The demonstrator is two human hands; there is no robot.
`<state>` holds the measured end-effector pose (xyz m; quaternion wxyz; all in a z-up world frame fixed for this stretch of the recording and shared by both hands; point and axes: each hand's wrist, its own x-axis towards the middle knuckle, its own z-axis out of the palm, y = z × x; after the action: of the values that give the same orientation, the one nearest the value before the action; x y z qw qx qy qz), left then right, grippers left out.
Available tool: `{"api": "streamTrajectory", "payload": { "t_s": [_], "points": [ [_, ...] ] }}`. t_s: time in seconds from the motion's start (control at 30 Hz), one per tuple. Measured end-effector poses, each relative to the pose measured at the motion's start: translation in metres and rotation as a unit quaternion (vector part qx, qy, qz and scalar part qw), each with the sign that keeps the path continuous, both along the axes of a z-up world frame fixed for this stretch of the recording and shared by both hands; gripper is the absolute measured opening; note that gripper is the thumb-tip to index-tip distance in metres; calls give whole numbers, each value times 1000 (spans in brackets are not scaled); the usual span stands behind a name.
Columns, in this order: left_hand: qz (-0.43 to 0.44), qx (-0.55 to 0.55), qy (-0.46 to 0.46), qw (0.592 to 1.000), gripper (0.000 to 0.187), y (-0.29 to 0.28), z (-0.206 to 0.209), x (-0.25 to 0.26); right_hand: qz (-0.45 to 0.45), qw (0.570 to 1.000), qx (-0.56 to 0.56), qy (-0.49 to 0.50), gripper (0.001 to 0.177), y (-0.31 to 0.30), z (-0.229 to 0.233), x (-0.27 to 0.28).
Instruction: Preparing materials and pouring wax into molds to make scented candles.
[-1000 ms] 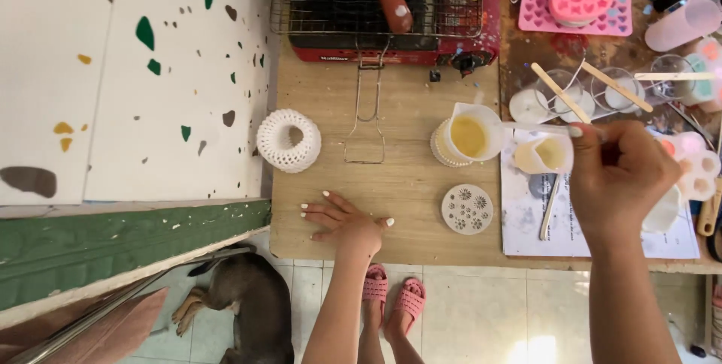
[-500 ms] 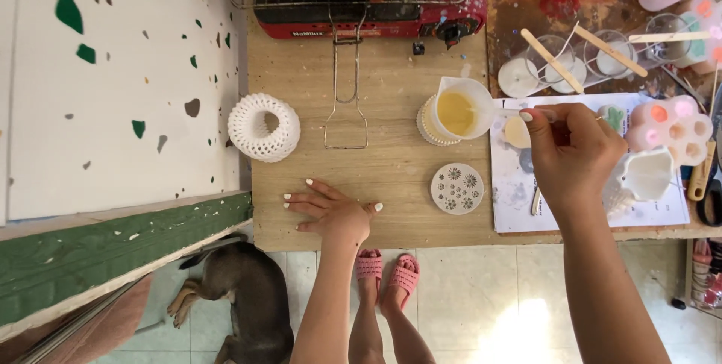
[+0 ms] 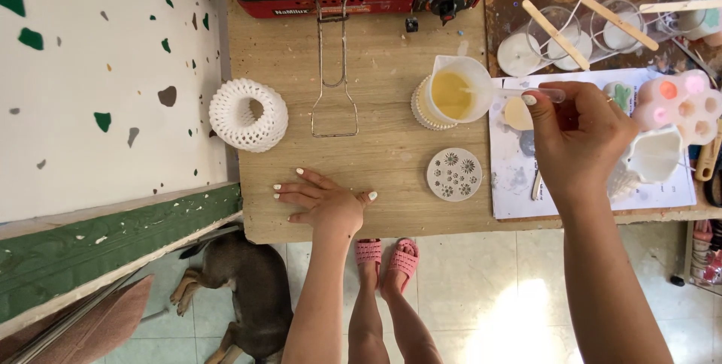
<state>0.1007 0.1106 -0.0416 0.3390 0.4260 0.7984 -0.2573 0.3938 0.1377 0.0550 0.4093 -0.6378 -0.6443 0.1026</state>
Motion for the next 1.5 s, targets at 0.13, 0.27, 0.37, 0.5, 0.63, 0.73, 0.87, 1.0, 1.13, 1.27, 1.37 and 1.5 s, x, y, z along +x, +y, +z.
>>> {"api": "streamTrajectory", "payload": {
  "t_s": [0.13, 0.27, 0.37, 0.5, 0.63, 0.73, 0.87, 1.0, 1.13, 1.27, 1.37, 1.5],
  "points": [
    [6, 3, 4, 1000, 150, -1, 0, 0, -24, 994, -22, 101, 13, -12, 13, -2],
    [7, 6, 6, 1000, 148, -1, 5, 1, -97, 935, -20, 341, 7, -45, 35, -6],
    [8, 24, 10, 1000, 150, -4, 0, 1, -73, 942, -8, 326, 10, -89, -5, 16],
    [15, 23, 5, 1000, 152, -2, 0, 0, -77, 952, -51, 290, 15, -105, -32, 10],
    [6, 2, -15, 1000, 151, 0, 6, -1, -81, 947, -81, 301, 16, -108, -45, 4],
    [10, -4, -13, 1000, 152, 1, 5, 0, -87, 945, -87, 302, 16, -111, -48, 5],
    [18, 9, -17, 1000, 152, -1, 4, -1, -96, 941, -91, 312, 17, -124, -48, 11],
    [7, 15, -12, 1000, 151, -4, -2, -1, -104, 938, -97, 316, 16, -144, -45, 13],
    [12, 29, -12, 999, 153, -6, -3, -2, -115, 936, -108, 315, 17, -156, -49, 14],
    [22, 22, -8, 999, 154, -3, -2, -1, -99, 934, -112, 326, 18, -157, -50, 5],
    [21, 30, -10, 999, 155, -5, -7, -2, -104, 941, -121, 300, 18, -157, -52, 2],
    [10, 26, -13, 1000, 155, -2, -5, -2, -104, 947, -128, 276, 19, -157, -54, 1]
  ]
}}
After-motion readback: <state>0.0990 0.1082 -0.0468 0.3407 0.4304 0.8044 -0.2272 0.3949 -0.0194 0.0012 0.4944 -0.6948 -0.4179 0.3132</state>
